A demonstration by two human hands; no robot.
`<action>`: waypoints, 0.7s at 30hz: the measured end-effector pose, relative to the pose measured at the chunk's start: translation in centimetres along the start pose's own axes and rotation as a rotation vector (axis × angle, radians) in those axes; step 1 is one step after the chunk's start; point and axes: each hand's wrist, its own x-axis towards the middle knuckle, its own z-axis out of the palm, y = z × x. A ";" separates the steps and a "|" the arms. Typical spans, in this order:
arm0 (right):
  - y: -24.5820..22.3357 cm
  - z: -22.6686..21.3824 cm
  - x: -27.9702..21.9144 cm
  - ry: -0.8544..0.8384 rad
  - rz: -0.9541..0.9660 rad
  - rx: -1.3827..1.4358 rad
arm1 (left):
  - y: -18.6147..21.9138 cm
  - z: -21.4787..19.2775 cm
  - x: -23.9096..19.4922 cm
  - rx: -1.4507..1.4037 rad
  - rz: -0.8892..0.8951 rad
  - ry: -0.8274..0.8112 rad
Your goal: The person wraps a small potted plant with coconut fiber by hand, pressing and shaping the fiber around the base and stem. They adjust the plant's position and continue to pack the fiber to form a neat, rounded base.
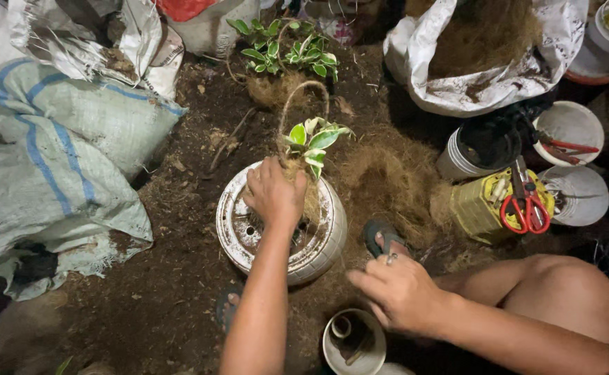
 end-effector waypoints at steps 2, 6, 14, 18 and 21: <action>1.1 -1.7 0.8 0.216 -0.293 0.024 | 0.0 0.2 -0.3 0.016 0.006 0.007; 3.7 -0.1 3.1 0.333 -0.321 0.577 | -0.2 0.3 -0.4 -0.001 -0.009 -0.003; 11.8 5.7 7.5 0.332 0.898 0.456 | -0.4 0.1 -0.5 -0.039 -0.019 -0.029; 14.7 6.5 8.0 0.210 0.788 0.214 | -0.5 0.1 -1.4 -0.028 0.029 -0.002; 15.0 7.3 9.3 0.305 0.606 0.240 | -0.3 -0.2 -1.0 -0.052 0.017 0.007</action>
